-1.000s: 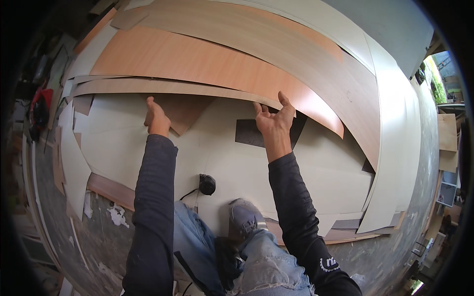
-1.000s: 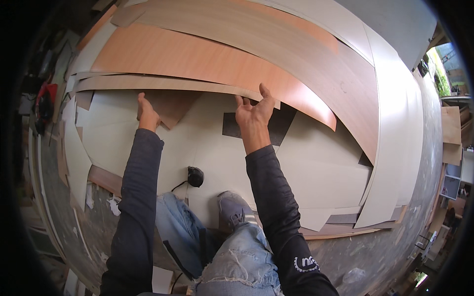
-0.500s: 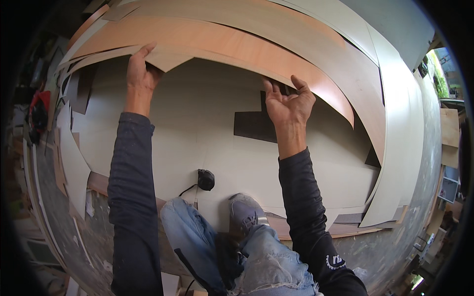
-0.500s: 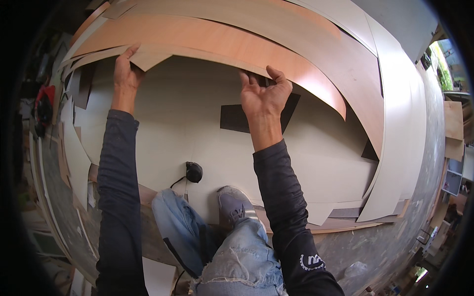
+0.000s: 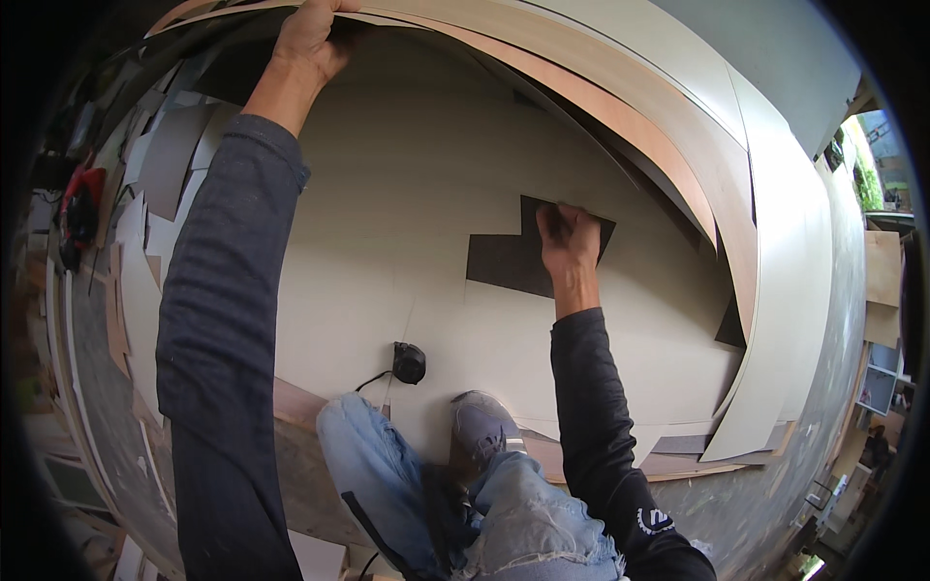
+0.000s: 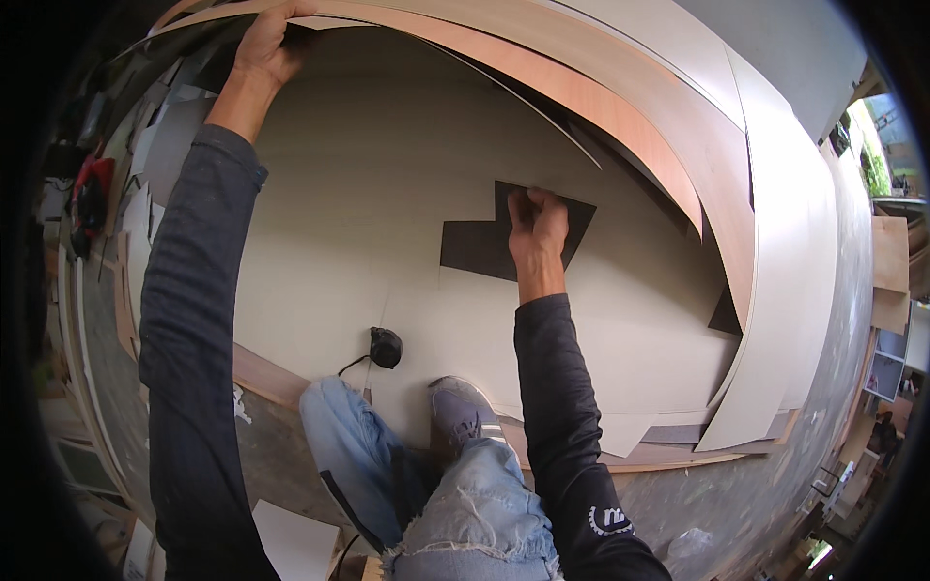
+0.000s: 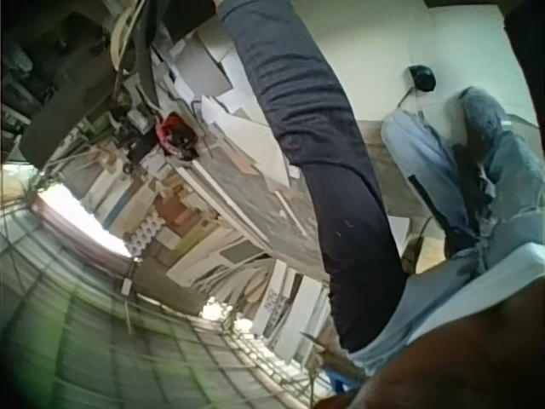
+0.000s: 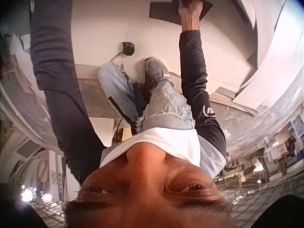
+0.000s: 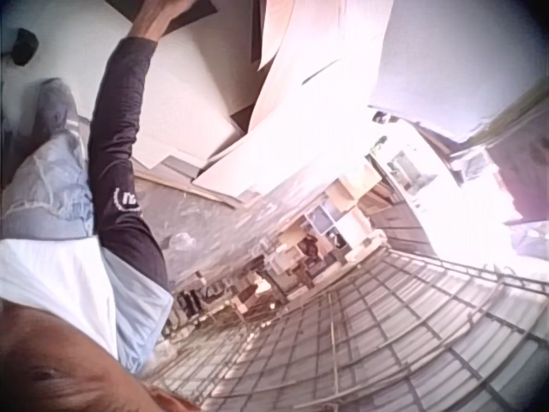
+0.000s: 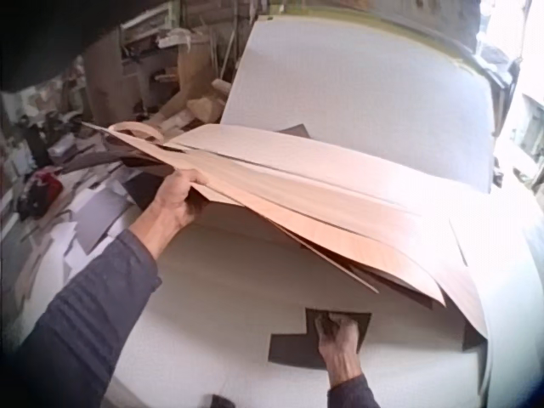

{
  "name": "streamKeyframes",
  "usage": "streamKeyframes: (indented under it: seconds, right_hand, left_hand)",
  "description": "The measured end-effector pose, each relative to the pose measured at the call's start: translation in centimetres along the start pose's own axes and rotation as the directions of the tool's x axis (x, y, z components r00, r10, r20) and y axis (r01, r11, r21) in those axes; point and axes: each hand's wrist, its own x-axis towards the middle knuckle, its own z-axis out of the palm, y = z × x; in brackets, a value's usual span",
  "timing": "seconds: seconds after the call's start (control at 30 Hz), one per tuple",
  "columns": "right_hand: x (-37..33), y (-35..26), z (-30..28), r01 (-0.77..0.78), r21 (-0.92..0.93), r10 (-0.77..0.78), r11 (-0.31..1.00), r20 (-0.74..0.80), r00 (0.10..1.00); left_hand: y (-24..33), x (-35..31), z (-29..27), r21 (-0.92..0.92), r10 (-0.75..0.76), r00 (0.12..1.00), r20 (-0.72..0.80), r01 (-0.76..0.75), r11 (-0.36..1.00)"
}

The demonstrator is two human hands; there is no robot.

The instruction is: The person sorts through a stack of laminate sheets on the floor, measuring several pieces with a tape measure and moving them into a pile.

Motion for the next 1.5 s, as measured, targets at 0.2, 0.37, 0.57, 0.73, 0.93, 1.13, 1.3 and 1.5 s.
streamKeyframes:
  seconds: [0.2,0.37,0.57,0.73,0.93,1.13,1.3,1.5]
  right_hand:
    - [2.6,2.8,0.7,0.159,0.013,-0.156,0.987,-0.142,0.978]
    - [3.6,2.6,3.4,0.048,0.012,-0.043,0.999,-0.268,0.963]
    - [5.3,-0.2,4.1,-0.091,0.190,0.008,0.978,0.398,0.917]
    - [4.4,-2.5,7.8,0.037,0.229,-0.176,0.973,0.625,0.760]
    - [3.4,-2.0,9.5,-0.215,0.245,-0.020,0.945,0.702,0.712]
    - [2.8,-0.9,10.6,-0.187,0.359,-0.109,0.914,0.662,0.741]
    - [2.1,-0.2,10.6,-0.151,0.439,-0.122,0.885,0.533,0.837]
    - [2.1,0.1,10.1,-0.142,0.413,-0.125,0.899,0.554,0.823]
  left_hand:
    - [-0.8,-0.1,-0.9,-0.049,-0.043,0.995,-0.085,0.039,0.998]
    - [-0.1,-0.4,-0.8,-0.032,-0.049,0.998,-0.043,0.048,0.998]
    - [1.3,-1.2,1.7,0.092,-0.165,0.982,0.093,0.156,0.983]
    - [3.8,-2.5,3.4,0.294,-0.220,0.972,0.082,0.187,0.937]
    - [7.8,-1.1,-3.7,0.405,-0.506,0.853,0.126,0.421,0.811]
    - [5.7,-3.6,-9.5,0.413,-0.478,0.877,0.051,0.417,0.810]
    - [-3.5,-11.3,-11.4,0.020,-0.214,0.961,-0.177,0.220,0.975]
    - [-19.4,-23.4,-8.7,0.666,0.007,0.981,-0.193,0.126,0.735]
